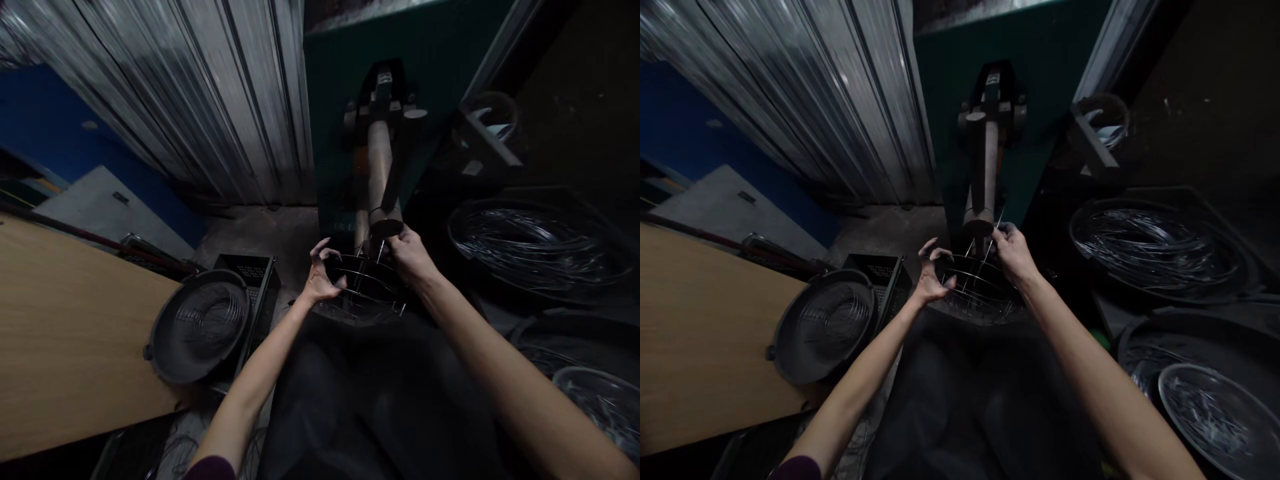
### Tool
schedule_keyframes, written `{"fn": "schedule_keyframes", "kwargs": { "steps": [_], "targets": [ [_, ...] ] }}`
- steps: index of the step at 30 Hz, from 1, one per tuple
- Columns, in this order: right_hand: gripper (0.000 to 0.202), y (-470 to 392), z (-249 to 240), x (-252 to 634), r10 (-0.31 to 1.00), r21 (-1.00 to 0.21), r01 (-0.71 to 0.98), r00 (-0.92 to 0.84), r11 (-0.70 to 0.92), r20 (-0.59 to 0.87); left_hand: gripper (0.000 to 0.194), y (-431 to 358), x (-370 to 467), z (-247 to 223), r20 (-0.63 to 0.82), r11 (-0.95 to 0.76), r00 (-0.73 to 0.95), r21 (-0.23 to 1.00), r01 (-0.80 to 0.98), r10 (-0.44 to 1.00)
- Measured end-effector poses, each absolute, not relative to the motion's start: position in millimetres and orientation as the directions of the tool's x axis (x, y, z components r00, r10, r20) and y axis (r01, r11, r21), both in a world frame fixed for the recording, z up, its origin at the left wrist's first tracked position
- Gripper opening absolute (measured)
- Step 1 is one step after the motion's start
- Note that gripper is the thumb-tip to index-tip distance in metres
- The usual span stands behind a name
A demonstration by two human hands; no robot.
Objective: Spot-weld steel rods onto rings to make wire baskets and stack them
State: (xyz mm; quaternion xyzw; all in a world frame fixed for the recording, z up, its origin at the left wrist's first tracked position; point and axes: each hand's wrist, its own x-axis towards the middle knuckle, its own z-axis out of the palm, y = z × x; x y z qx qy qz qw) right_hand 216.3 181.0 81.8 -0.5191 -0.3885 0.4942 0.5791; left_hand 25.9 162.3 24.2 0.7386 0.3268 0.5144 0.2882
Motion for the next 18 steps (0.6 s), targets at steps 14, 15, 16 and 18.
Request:
{"fn": "schedule_keyframes", "kwargs": {
  "steps": [14,15,16,18],
  "targets": [
    [0.040,194.9,73.1,210.0,0.970,-0.994,-0.108,0.241,-0.006,-0.032,0.094,179.2,21.4,18.5,0.513,-0.569,0.271,0.797,0.203,0.815],
    [0.041,196.3,71.3,209.9,0.972,-0.992,-0.125,0.233,-0.006,-0.036,0.094,180.1,21.3,18.2,0.520,-0.576,0.273,0.793,0.200,0.810],
    [0.041,197.4,69.5,209.7,0.973,-0.990,-0.139,0.229,-0.011,-0.043,0.093,181.1,21.2,17.4,0.529,-0.585,0.274,0.788,0.191,0.803],
    [0.041,198.2,66.7,208.9,0.970,-0.988,-0.153,0.235,-0.027,-0.063,0.093,183.2,20.8,14.6,0.535,-0.591,0.282,0.787,0.176,0.797]
  ]
}}
